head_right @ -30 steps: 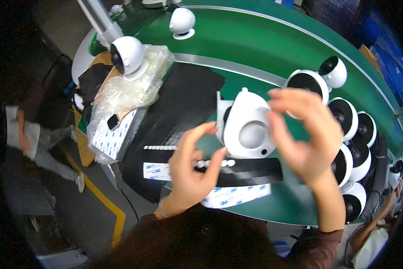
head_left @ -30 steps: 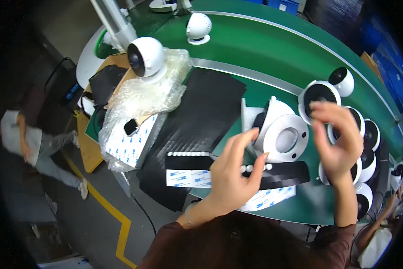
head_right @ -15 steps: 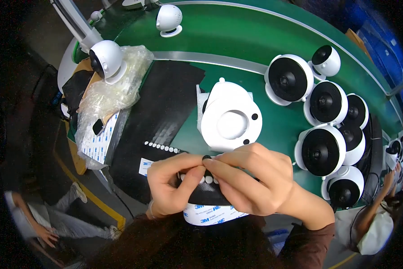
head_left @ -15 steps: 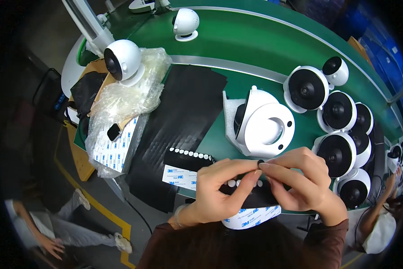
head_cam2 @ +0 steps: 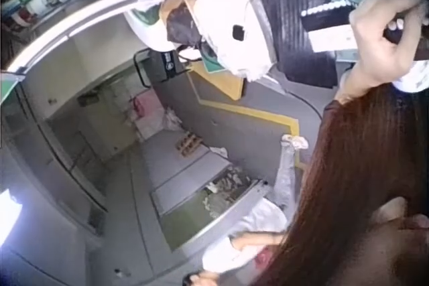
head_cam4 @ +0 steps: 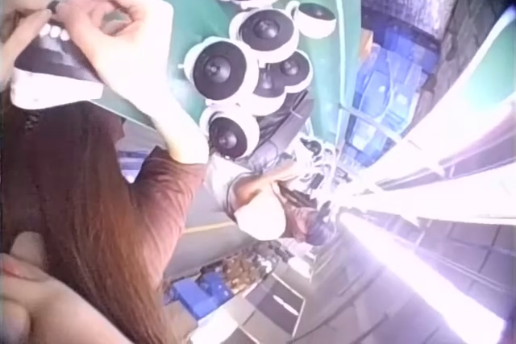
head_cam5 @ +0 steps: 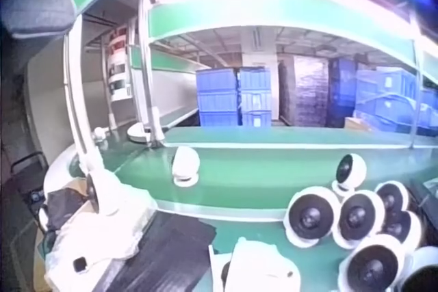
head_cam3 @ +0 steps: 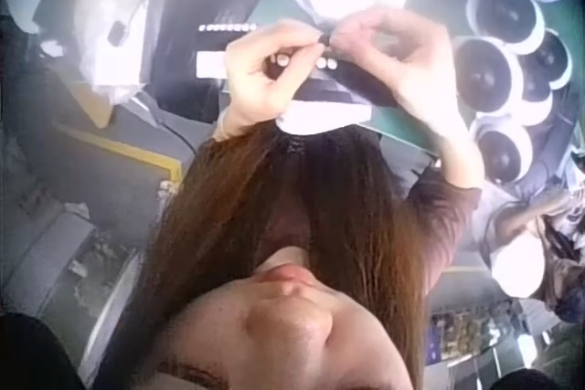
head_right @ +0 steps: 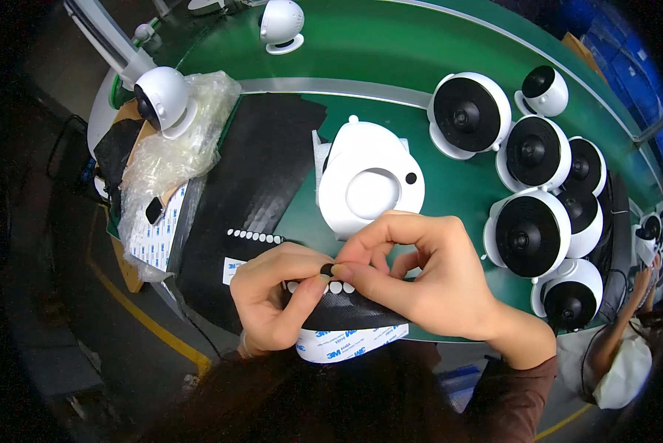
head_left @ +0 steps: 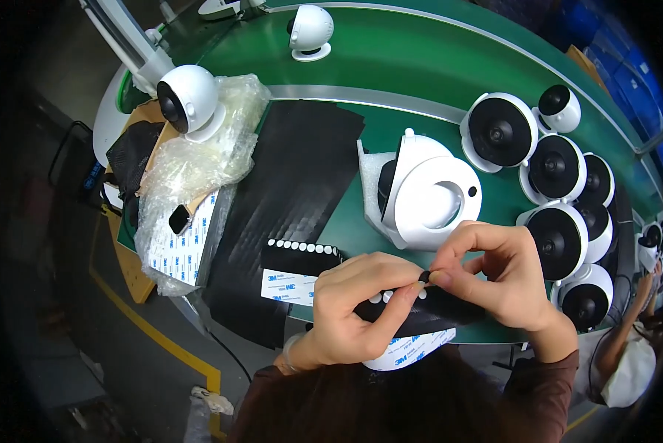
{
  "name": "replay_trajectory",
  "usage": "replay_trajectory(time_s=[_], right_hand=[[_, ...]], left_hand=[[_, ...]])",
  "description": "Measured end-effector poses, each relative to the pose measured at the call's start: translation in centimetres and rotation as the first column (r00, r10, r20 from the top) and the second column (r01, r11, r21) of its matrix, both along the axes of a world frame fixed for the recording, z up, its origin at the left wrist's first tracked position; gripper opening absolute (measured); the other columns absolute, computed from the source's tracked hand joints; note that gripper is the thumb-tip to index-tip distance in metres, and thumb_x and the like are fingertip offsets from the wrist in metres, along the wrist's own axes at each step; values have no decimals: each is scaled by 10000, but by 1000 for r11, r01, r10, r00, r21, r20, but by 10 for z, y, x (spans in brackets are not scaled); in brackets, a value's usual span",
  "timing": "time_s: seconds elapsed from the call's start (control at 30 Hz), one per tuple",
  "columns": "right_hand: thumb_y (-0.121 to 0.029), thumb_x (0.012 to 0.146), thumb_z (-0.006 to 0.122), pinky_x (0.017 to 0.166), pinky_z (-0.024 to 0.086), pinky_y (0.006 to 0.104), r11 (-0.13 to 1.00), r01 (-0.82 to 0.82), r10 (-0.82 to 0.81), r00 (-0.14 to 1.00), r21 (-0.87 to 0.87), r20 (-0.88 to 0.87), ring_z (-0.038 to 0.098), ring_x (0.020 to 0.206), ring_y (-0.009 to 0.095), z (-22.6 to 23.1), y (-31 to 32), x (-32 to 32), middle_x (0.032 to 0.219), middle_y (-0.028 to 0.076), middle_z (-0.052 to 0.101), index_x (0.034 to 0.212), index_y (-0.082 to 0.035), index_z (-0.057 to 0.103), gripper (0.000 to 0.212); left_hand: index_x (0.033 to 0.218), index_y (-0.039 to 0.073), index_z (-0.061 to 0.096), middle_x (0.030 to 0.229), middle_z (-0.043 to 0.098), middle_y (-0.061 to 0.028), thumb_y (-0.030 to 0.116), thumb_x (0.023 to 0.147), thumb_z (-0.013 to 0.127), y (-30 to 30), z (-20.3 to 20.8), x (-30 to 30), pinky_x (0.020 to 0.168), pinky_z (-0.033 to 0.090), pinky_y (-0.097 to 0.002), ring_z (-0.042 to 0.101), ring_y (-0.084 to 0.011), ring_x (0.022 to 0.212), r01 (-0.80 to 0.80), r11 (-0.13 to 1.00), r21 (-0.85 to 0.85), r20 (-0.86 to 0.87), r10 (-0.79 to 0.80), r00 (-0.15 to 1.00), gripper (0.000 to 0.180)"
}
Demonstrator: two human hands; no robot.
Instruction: Applying adhesive pads to the base of security cameras on an assembly line.
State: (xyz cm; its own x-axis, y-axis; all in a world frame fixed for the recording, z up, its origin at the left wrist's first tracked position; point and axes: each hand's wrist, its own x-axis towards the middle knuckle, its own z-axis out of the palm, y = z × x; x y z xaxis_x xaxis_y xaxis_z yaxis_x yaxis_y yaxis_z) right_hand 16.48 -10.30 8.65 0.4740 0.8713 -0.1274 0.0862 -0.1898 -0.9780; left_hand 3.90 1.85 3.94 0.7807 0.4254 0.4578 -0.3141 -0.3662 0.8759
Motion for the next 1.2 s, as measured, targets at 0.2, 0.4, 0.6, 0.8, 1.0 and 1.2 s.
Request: replay_trajectory(time_s=[0.2, 0.4, 0.6, 0.8, 1.0, 1.2], right_hand=[[-8, 749, 622, 506, 368, 153, 981, 32, -36, 999, 189, 19, 538, 659, 38, 2, 0, 1, 762, 15, 602, 792, -10, 625, 42], [-23, 721, 648, 700, 461, 249, 938, 126, -325, 636, 322, 699, 603, 762, 179, -13, 19, 34, 1002, 155, 627, 783, 21, 612, 84], [0, 747, 625, 667, 439, 210, 963, 175, -265, 769, 207, 582, 544, 736, 89, -10, 34, 29, 998, 117, 627, 768, 31, 611, 41], [10, 748, 615, 650, 434, 205, 974, 160, -227, 765, 164, 603, 542, 725, 84, -10, 37, 30, 954, 102, 633, 779, 28, 621, 36], [13, 745, 615, 631, 422, 196, 977, 176, -214, 778, 122, 591, 544, 718, 83, -7, 39, 31, 927, 90, 635, 772, 19, 625, 30], [12, 736, 620, 630, 425, 199, 982, 147, -190, 729, 121, 658, 547, 709, 86, -5, 40, 30, 909, 87, 634, 752, 15, 619, 16]], left_hand=[[804, -9, 597, 754, 616, -111, -56, 676, 631, -1, -4, 2, 532, 425, -251, 594, -208, 636, -148, 986, 80, -24, 150, 988, 141], [1176, 2, 532, 959, 576, -150, -76, 707, 610, -2, -21, 22, 589, 464, -266, 583, -194, 714, -266, 962, 55, -80, 270, 960, 481], [1229, 9, 492, 796, 575, -128, -91, 724, 576, 2, -24, 23, 580, 464, -267, 582, -190, 646, -237, 966, 104, -110, 248, 963, 521], [1219, -3, 497, 686, 567, -118, -97, 719, 566, 2, -26, 26, 555, 457, -267, 565, -197, 574, -227, 972, 56, -78, 231, 970, 513], [1212, -16, 499, 698, 571, -124, -91, 720, 561, 3, -28, 24, 550, 457, -271, 565, -200, 575, -230, 971, 65, -86, 235, 968, 502], [1204, -20, 506, 679, 567, -120, -89, 721, 559, 3, -27, 24, 540, 452, -266, 559, -195, 558, -243, 966, 83, -79, 249, 965, 491]])
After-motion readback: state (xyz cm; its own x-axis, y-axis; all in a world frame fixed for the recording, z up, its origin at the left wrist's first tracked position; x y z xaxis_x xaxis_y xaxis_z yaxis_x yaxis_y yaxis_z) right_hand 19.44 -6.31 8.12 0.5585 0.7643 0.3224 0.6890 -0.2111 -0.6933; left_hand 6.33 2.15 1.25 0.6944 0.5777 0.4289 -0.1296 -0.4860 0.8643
